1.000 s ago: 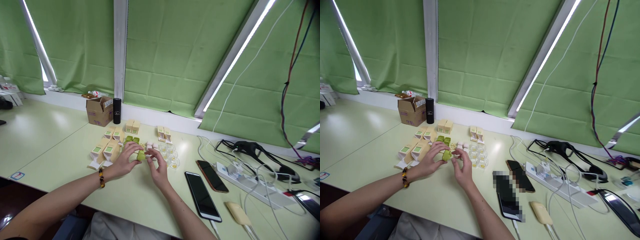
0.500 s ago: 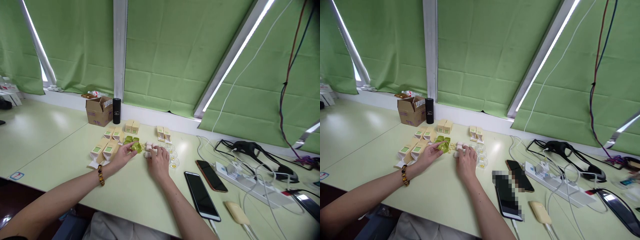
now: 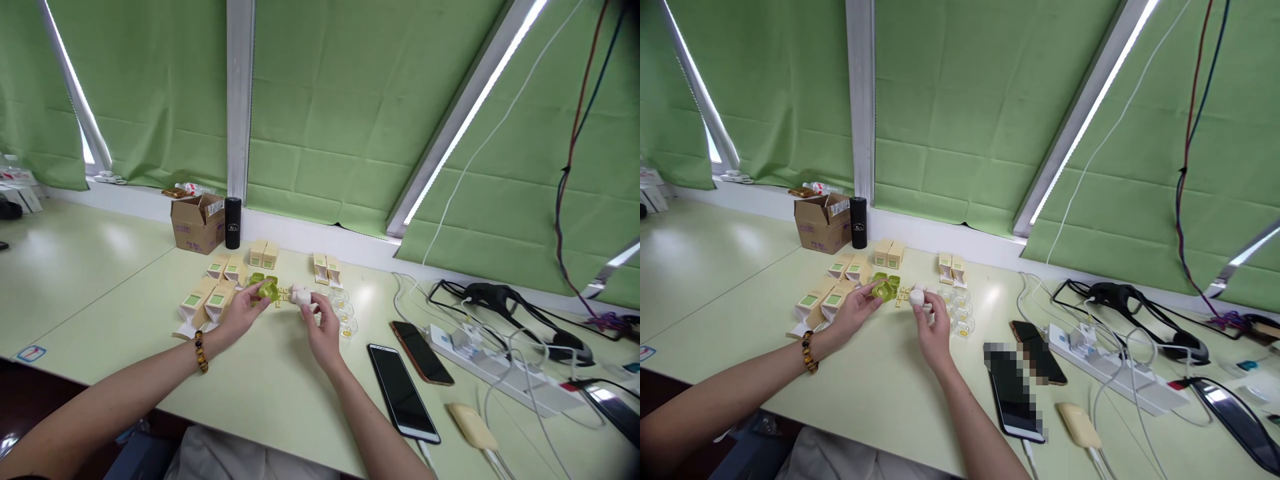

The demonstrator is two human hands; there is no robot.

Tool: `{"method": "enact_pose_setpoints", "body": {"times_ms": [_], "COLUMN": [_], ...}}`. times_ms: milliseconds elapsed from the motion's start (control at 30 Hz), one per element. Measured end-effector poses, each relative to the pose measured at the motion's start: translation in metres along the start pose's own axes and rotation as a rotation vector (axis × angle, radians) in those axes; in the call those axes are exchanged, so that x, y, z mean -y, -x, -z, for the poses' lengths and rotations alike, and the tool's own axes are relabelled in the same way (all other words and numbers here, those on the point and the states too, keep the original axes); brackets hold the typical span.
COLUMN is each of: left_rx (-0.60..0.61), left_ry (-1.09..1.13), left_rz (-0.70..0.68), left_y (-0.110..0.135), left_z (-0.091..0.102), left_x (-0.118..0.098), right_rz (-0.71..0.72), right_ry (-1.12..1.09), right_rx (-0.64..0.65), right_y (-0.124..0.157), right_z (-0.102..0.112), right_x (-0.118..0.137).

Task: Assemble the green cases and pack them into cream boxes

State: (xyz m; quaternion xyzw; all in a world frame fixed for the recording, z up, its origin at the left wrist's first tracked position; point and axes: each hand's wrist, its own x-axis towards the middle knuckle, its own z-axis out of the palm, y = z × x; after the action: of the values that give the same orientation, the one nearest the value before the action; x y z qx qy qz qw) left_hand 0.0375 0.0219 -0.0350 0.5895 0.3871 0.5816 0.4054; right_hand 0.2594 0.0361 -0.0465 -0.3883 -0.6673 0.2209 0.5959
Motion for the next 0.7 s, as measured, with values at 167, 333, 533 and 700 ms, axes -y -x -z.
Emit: {"method": "enact_pose_setpoints", "body": {"times_ms": [167,333,533,700], "left_rx": [0.009,0.018,0.043,0.066], "left_ry": [-0.013,-0.026,-0.032,-0.048], "left_rz": [0.016,0.031,0.045,0.034], "left_y": [0.003,0.004,0.005,0.004], "left_z": [-0.002,-0.002,-0.002,-0.002], "left_x": [-0.004,-0.004,-0.004,0.002], "right_rz": [-0.271,-0.347,-0.346,-0.326], "right_ry": [-0.593,-0.828,-0.772,-0.73], "right_rx": [0.087,0.176,0.083,0.077], "right_y": [0.004,0.005,0.005,0.006], "right_z": [-0.006,-0.006,-0.002,-0.002], "right_x": [0.016,0.03,0.028,0.028]}}
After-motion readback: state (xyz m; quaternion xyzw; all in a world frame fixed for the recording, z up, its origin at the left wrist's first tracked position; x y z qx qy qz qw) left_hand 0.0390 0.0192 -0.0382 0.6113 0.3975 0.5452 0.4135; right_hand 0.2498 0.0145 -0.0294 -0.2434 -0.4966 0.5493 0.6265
